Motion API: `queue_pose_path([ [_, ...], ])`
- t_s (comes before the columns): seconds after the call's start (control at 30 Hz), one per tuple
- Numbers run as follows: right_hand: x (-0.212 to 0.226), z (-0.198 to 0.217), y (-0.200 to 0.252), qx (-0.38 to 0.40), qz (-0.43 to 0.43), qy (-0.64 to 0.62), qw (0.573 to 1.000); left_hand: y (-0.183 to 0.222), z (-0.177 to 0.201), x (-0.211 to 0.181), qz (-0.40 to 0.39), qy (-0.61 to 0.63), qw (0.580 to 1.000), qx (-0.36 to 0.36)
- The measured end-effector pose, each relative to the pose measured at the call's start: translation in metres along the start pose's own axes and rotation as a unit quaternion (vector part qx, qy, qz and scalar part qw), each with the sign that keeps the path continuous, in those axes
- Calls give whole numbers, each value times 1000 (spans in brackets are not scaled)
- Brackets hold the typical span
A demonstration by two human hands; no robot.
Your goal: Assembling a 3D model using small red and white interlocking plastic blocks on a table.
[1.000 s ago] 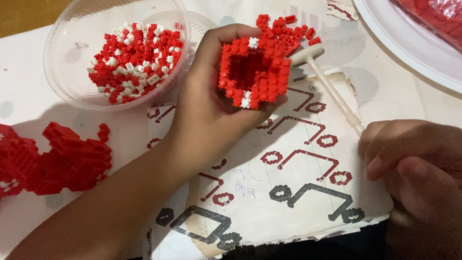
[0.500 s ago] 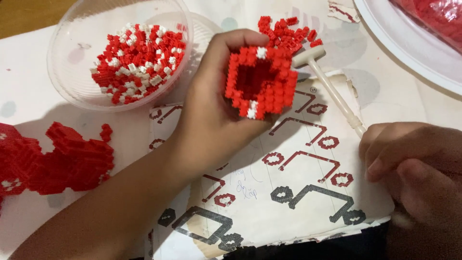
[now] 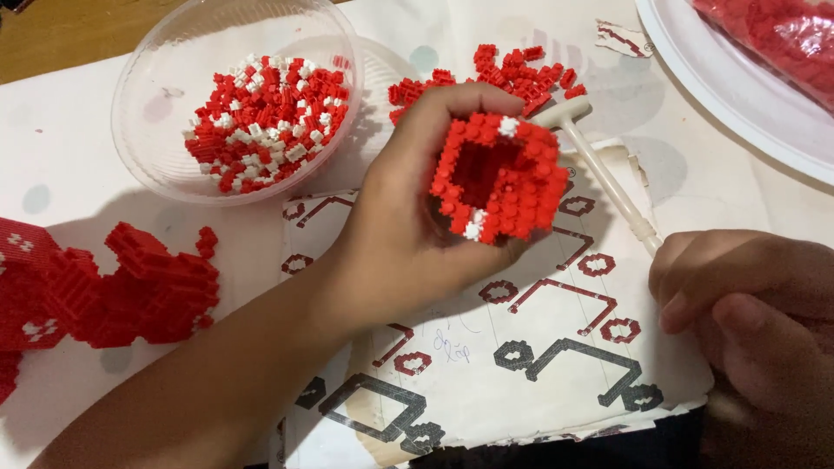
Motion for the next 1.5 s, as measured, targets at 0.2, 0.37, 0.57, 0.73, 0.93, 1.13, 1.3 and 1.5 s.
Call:
queue_pose_path([
  [0.2,3,-4,4,-33,-21,-9,999,-1,-2,-4,-9,-69,997,14],
  [0.37,6,-3,3,-30,-31,13,999,0,-2,-4,7,-42,999,22],
  [0.57,12,0,-4,-16,-18,15,1000,-2,-2,-5,-3,-68,997,29],
  [0.73,30,6,-15,34,89,278,956,0,-2,-1,-9,-74,997,9],
  [0.93,81,-42,-120,190,461,419,759,2,5,12,14,89,996,-21],
  [1.13,73,-71,-163,262,662,279,644,-1,11,14,34,133,987,-87],
  [1.3,58,-59,-152,245,662,287,648,0,7,14,30,73,994,-77],
  [1.5,55,-52,-157,235,678,315,621,-2,11,12,37,42,997,-57],
])
Point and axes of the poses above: each hand's wrist, its own y-axis away from the middle knuckle, its own z-axis out of the back of the hand, x = y × z, the point moved 3 cm from there along -y, towards the middle knuckle, and after that the axes turned 6 degrees about y, right-handed, at the moved point
